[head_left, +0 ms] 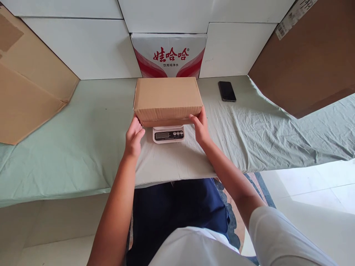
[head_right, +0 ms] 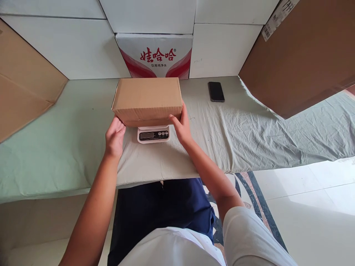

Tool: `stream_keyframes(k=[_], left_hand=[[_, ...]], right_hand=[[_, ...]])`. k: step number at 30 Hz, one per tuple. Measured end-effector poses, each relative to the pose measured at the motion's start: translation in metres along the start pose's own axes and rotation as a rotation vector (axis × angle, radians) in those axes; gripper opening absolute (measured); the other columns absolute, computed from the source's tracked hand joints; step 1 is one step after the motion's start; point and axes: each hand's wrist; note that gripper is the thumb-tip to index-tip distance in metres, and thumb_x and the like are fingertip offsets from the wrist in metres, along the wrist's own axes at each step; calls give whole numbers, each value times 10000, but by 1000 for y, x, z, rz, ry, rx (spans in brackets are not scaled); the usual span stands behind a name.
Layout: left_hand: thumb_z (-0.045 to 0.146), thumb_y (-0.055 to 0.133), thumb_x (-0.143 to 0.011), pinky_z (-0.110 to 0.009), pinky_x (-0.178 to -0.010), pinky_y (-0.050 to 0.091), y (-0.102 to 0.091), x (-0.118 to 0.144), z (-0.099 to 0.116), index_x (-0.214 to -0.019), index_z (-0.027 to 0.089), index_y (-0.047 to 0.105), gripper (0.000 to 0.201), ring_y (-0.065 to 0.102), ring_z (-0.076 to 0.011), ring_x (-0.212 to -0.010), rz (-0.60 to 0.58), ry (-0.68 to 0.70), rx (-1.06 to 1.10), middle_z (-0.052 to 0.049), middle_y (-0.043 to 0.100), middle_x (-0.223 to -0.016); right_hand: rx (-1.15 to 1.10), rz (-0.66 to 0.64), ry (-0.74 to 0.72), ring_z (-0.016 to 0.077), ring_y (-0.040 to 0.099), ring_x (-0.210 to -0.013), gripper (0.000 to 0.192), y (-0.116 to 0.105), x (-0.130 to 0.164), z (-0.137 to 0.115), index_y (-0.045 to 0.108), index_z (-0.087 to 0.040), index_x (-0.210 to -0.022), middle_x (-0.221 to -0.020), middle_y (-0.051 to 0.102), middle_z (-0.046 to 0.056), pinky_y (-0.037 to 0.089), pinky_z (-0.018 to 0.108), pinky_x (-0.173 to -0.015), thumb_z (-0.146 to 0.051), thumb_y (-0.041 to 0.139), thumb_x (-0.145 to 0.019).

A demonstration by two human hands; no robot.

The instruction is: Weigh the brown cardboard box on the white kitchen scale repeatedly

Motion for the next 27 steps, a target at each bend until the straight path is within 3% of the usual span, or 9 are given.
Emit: stream_keyframes(k=[4, 9, 15, 19, 22, 27], left_hand=[[504, 788, -758, -558, -1350, 256, 0, -1, 0, -1526, 281, 571, 828, 356, -395, -1618, -1, -16, -1, -107, 524, -1653], [382, 766, -728, -606, -1340, 245, 1, -11, 5, -1429, 319, 622, 719, 405, -405, -1584, 3, 22, 13, -90, 592, -1558], [413, 805, -712, -544, -1273, 382, -1, -62, 5, -1277, 326, 643, 595, 556, -367, -1444, -9, 94, -7, -67, 670, -1349], [463, 796, -733, -549, -1176, 465, 5, -112, -15, -1227, 286, 581, 567, 625, -340, -1318, 17, 157, -43, -91, 672, -1291], [484, 767, -761, -504, -1166, 471, 12, -143, -37, -1211, 286, 575, 527, 625, -312, -1304, 27, 168, -56, -81, 684, -1278], [586, 698, -790, -417, -1228, 425, 14, -168, -70, -1151, 276, 634, 480, 591, -283, -1380, 61, 128, -3, -81, 692, -1378]], right_hand=[[-30, -11, -6, 300, 472, -1479, 640, 3, 0, 3, 493, -346, -1384, -1535, 546, 37, 417, 539, -1290, -563, 682, -813], [-34, -12, -22, 310, 452, -1496, 760, 4, -9, -2, 445, -360, -1469, -1574, 519, 37, 390, 549, -1313, -594, 699, -792], [37, -5, -130, 323, 439, -1524, 796, 2, -56, 3, 418, -366, -1516, -1575, 520, 35, 350, 560, -1341, -699, 643, -828], [61, -2, -224, 325, 395, -1571, 862, 3, -106, 28, 357, -367, -1569, -1603, 499, 35, 305, 554, -1363, -733, 623, -835], [63, 23, -217, 303, 356, -1602, 881, 7, -136, 53, 297, -368, -1600, -1633, 470, 31, 283, 541, -1370, -737, 578, -850], [-27, 96, -114, 285, 423, -1552, 840, 17, -152, 85, 343, -328, -1546, -1608, 494, 47, 296, 527, -1363, -636, 607, -810]])
Point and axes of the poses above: each hand's wrist, its own x-axis away from the middle knuckle, its own y-axis out of the palm, z = x × y
